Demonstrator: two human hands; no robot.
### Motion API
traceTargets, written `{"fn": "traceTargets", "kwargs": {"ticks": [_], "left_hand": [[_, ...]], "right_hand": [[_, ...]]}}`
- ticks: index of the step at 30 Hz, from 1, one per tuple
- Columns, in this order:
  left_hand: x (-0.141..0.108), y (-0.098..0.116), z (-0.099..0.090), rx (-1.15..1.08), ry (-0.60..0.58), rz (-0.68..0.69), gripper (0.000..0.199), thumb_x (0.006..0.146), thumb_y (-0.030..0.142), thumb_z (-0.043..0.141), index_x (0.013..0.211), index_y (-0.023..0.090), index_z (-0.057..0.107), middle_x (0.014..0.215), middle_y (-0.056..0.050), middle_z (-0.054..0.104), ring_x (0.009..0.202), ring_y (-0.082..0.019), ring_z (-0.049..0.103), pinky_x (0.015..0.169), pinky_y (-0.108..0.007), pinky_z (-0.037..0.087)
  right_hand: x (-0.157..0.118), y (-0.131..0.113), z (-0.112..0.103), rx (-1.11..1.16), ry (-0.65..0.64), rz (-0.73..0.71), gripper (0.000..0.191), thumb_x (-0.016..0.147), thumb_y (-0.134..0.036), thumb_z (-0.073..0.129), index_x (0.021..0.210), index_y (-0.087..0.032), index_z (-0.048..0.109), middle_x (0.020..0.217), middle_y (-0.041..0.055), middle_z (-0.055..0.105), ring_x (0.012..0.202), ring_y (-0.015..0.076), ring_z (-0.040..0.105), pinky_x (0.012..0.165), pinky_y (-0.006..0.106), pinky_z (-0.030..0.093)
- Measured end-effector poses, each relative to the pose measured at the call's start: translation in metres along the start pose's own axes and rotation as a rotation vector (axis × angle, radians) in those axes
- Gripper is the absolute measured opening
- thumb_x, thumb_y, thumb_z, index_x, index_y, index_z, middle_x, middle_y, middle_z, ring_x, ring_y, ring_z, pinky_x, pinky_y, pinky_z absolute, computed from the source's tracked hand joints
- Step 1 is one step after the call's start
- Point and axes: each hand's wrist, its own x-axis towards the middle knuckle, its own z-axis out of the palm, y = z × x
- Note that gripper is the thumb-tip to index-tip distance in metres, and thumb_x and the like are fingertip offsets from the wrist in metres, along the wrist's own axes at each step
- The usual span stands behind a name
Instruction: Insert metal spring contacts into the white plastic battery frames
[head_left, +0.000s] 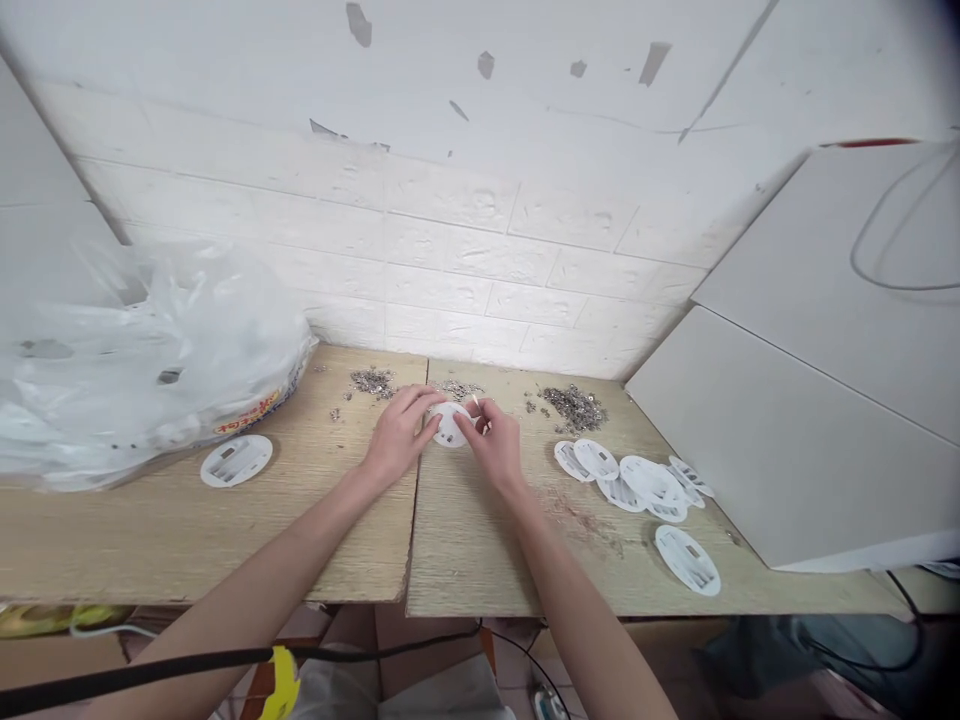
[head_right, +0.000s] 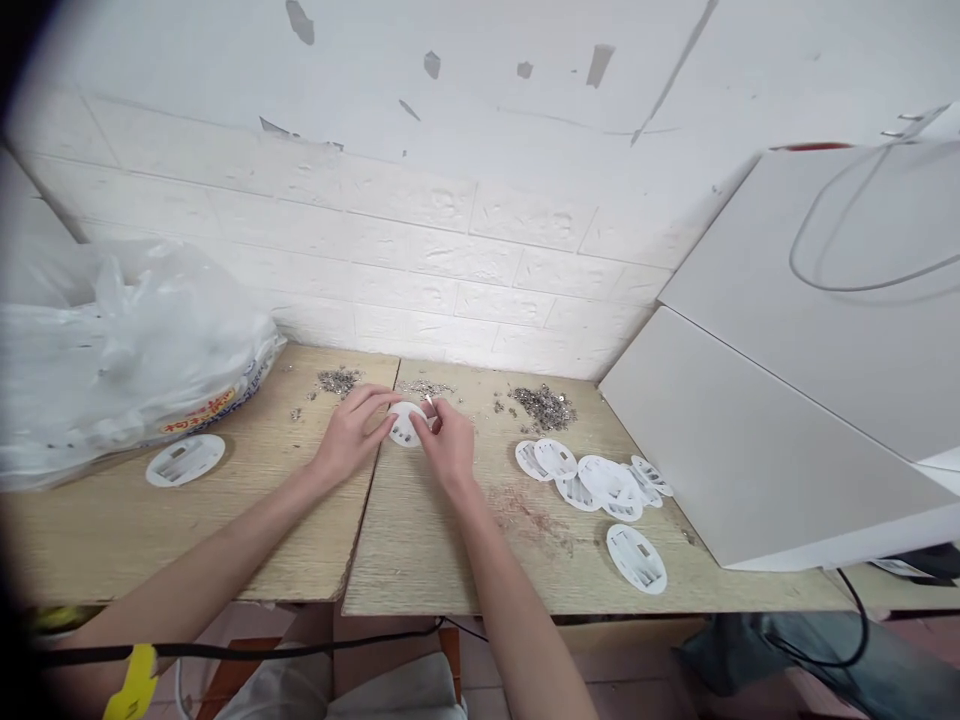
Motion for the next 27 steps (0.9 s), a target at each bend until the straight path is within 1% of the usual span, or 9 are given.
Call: {"fn": "traceTargets", "kwargs": {"ticks": [4, 9, 12, 15, 17, 19, 21, 24, 27], "left_hand": [[-0.002, -0.001, -0.002, 0.107, -0.058, 0.012, 0.017, 0.088, 0.026, 0.048, 0.094, 0.021, 0.063, 0.094, -0.007, 0.059, 0.091, -0.021, 0.054, 0.083, -0.034, 0.041], [-0.002, 0.001, -0.004, 0.112, -0.028, 0.020, 0.011, 0.086, 0.022, 0.048, 0.084, 0.021, 0.060, 0.086, -0.006, 0.057, 0.084, -0.020, 0.052, 0.078, -0.032, 0.040], [-0.001, 0.003, -0.005, 0.103, -0.006, 0.039, 0.010, 0.084, 0.021, 0.049, 0.084, 0.021, 0.058, 0.085, -0.006, 0.057, 0.083, -0.020, 0.052, 0.077, -0.031, 0.040], [0.000, 0.004, -0.004, 0.063, -0.004, -0.017, 0.007, 0.081, 0.019, 0.051, 0.081, 0.019, 0.058, 0.079, -0.003, 0.056, 0.077, -0.018, 0.051, 0.073, -0.030, 0.039], [0.000, 0.005, -0.002, -0.021, -0.118, -0.119, 0.006, 0.075, 0.016, 0.053, 0.078, 0.017, 0.058, 0.072, -0.001, 0.055, 0.069, -0.015, 0.049, 0.066, -0.027, 0.038], [-0.001, 0.007, 0.001, -0.124, -0.330, -0.198, 0.007, 0.069, 0.014, 0.054, 0.074, 0.016, 0.059, 0.065, 0.002, 0.052, 0.061, -0.012, 0.046, 0.058, -0.024, 0.036], [-0.004, 0.010, 0.003, -0.192, -0.566, -0.219, 0.008, 0.065, 0.013, 0.055, 0.071, 0.015, 0.060, 0.062, 0.003, 0.049, 0.057, -0.010, 0.043, 0.053, -0.022, 0.032], [-0.006, 0.013, 0.003, -0.221, -0.841, -0.206, 0.007, 0.062, 0.014, 0.058, 0.067, 0.014, 0.062, 0.062, 0.003, 0.051, 0.058, -0.010, 0.043, 0.053, -0.021, 0.032], [-0.006, 0.016, 0.000, -0.207, -0.978, -0.188, 0.009, 0.061, 0.015, 0.059, 0.067, 0.014, 0.065, 0.063, 0.001, 0.055, 0.062, -0.012, 0.047, 0.057, -0.022, 0.035]], "right_hand": [[-0.005, 0.001, 0.005, -0.226, -0.013, -0.251, 0.024, 0.087, -0.039, 0.056, 0.084, -0.017, 0.064, 0.067, 0.0003, 0.060, 0.057, 0.0107, 0.051, 0.058, 0.022, 0.038], [-0.009, -0.001, 0.007, -0.258, 0.036, -0.499, 0.023, 0.091, -0.033, 0.052, 0.088, -0.017, 0.068, 0.073, 0.0045, 0.065, 0.061, 0.0111, 0.054, 0.061, 0.022, 0.040], [-0.009, -0.005, 0.003, -0.195, 0.042, -0.568, 0.021, 0.091, -0.031, 0.053, 0.087, -0.016, 0.068, 0.074, 0.0050, 0.067, 0.060, 0.0108, 0.053, 0.060, 0.022, 0.041], [-0.006, -0.006, -0.004, -0.102, 0.099, -0.501, 0.025, 0.090, -0.035, 0.054, 0.084, -0.015, 0.068, 0.070, 0.0043, 0.066, 0.057, 0.0102, 0.050, 0.056, 0.022, 0.039], [-0.003, -0.005, -0.009, -0.045, 0.165, -0.364, 0.032, 0.091, -0.039, 0.051, 0.078, -0.015, 0.067, 0.065, 0.0033, 0.063, 0.053, 0.0096, 0.047, 0.052, 0.022, 0.036], [0.000, -0.003, -0.012, 0.010, 0.220, -0.225, 0.037, 0.091, -0.042, 0.048, 0.074, -0.014, 0.066, 0.063, 0.0029, 0.063, 0.050, 0.0089, 0.043, 0.049, 0.022, 0.033], [0.003, -0.001, -0.014, 0.057, 0.244, -0.143, 0.039, 0.091, -0.044, 0.048, 0.074, -0.014, 0.066, 0.066, 0.0033, 0.064, 0.049, 0.0084, 0.042, 0.047, 0.022, 0.031], [0.003, 0.000, -0.014, 0.066, 0.236, -0.115, 0.039, 0.090, -0.044, 0.048, 0.074, -0.014, 0.066, 0.066, 0.0035, 0.064, 0.050, 0.0087, 0.043, 0.048, 0.022, 0.031], [0.002, -0.001, -0.013, 0.030, 0.203, -0.145, 0.038, 0.090, -0.044, 0.047, 0.074, -0.014, 0.065, 0.066, 0.0033, 0.064, 0.051, 0.0091, 0.044, 0.050, 0.022, 0.033]]}}
